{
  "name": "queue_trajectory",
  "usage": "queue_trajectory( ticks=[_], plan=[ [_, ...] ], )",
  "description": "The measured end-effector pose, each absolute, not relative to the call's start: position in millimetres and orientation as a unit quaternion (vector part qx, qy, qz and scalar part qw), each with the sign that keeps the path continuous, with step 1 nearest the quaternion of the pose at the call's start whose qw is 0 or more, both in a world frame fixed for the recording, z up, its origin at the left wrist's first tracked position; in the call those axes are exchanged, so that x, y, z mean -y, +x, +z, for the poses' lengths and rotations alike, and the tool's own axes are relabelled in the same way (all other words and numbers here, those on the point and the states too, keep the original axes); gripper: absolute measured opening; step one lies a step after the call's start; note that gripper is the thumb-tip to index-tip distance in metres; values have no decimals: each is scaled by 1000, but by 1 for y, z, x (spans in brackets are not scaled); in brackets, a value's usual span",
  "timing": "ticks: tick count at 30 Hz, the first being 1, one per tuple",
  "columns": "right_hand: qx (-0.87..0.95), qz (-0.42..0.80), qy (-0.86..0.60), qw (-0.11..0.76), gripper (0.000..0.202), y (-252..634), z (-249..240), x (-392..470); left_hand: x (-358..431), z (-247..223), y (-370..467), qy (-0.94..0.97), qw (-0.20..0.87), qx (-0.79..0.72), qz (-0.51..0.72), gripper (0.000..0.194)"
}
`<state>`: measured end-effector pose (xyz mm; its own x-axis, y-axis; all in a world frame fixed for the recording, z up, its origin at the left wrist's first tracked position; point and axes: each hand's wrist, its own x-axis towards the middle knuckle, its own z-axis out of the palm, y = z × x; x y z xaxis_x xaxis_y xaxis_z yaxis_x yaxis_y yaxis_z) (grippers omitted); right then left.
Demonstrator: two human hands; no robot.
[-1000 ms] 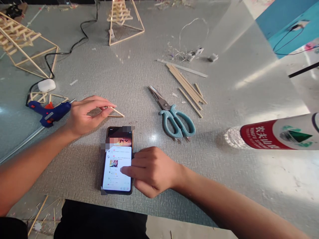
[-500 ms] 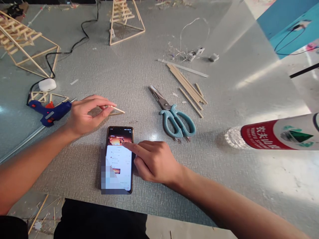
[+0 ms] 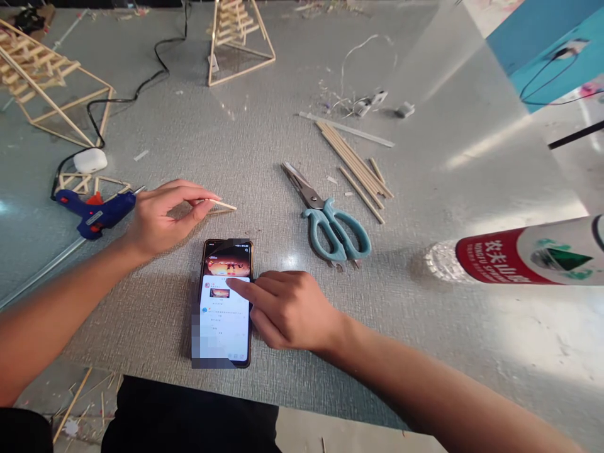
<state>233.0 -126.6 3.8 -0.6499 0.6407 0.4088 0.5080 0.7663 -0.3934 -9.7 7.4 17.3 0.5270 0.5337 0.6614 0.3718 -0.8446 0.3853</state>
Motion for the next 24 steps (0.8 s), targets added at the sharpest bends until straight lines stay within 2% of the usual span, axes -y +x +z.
queue_trajectory(
  ticks=[10,18,24],
  plan=[
    [928,136,-188,290,39,233,6,125,-7,18,-10,871,100,-258,407,10],
    [902,105,-300,293,36,232,4,126,-8,16,-10,866,104,-274,406,13],
    [895,118,-308,301,38,233,5,126,-7,16,-10,863,107,-291,400,16]
  ],
)
